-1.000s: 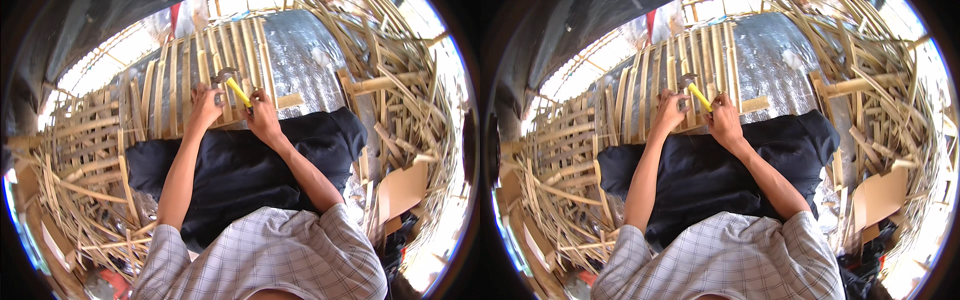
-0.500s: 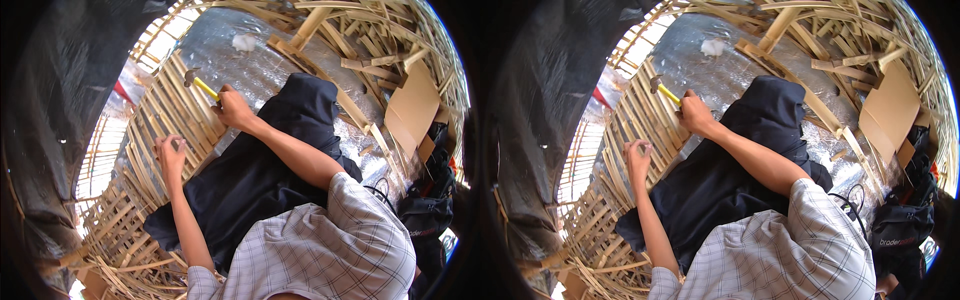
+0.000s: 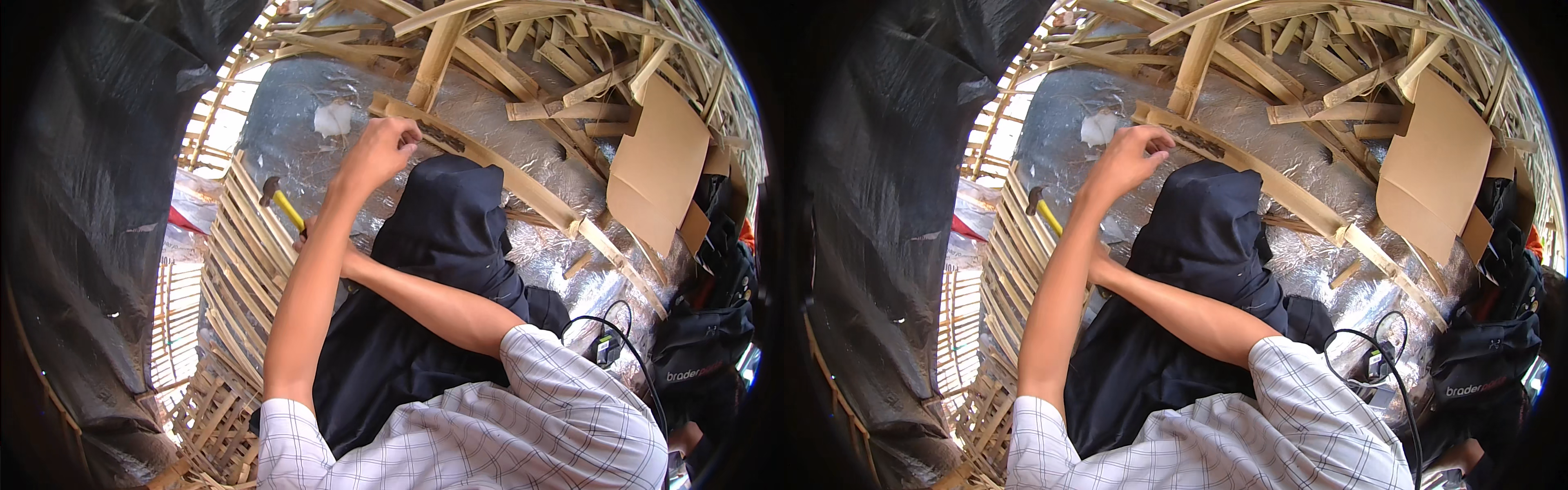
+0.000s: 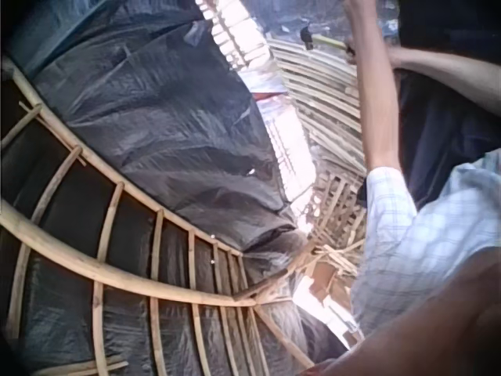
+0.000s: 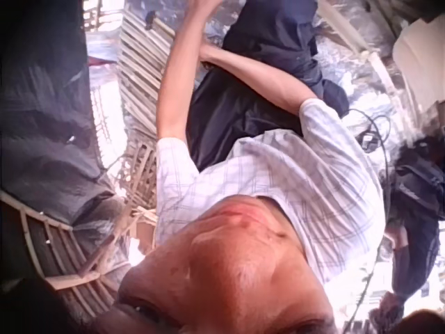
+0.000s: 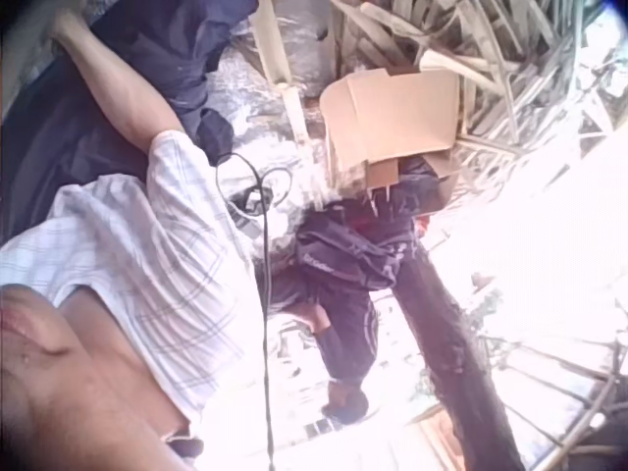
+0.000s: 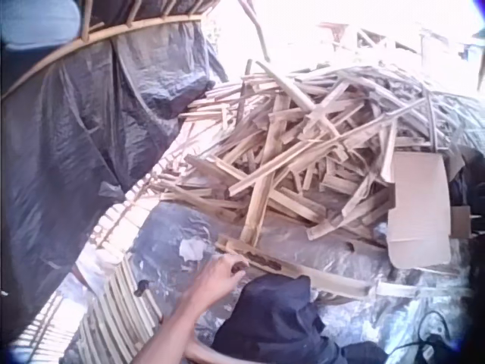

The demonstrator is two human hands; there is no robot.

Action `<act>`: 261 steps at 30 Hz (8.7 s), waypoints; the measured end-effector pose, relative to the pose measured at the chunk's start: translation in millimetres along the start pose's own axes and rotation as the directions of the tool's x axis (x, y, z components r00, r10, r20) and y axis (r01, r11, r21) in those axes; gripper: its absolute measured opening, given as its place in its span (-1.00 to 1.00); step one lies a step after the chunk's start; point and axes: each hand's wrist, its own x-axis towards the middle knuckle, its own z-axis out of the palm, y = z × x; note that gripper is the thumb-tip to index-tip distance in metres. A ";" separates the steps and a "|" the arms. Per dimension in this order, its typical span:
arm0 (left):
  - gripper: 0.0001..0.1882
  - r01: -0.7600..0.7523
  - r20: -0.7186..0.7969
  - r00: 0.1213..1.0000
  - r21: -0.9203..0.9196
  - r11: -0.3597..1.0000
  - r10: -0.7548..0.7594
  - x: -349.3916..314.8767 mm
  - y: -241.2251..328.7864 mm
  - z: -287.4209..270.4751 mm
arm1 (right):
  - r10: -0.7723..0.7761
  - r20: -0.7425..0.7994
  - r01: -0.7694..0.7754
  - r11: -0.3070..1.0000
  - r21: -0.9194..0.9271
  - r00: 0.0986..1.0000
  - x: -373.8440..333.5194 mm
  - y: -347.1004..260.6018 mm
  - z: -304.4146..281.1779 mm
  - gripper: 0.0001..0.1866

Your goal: The person hammers a nail into a wooden lattice made of bamboo strips, holding the lattice steady with one hand while driving the nail into a pre-positioned strip with a hammer.

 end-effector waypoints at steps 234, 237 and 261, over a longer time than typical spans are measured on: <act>-0.70 0.548 -0.566 0.625 -0.171 0.819 -0.537 -428.2 -137.5 23.7 | 0.386 0.647 0.451 0.487 -0.748 0.657 -99.6 -154.1 19.7 -0.82; -0.72 0.522 -0.523 0.653 -0.215 0.826 -0.548 -431.2 -142.0 23.1 | 0.330 0.649 0.429 0.538 -0.726 0.685 -95.9 -166.5 29.9 -0.83; -0.70 0.458 -0.466 0.717 -0.248 0.854 -0.519 -434.7 -146.3 21.0 | 0.327 0.650 0.461 0.496 -0.736 0.686 -88.9 -178.5 36.5 -0.82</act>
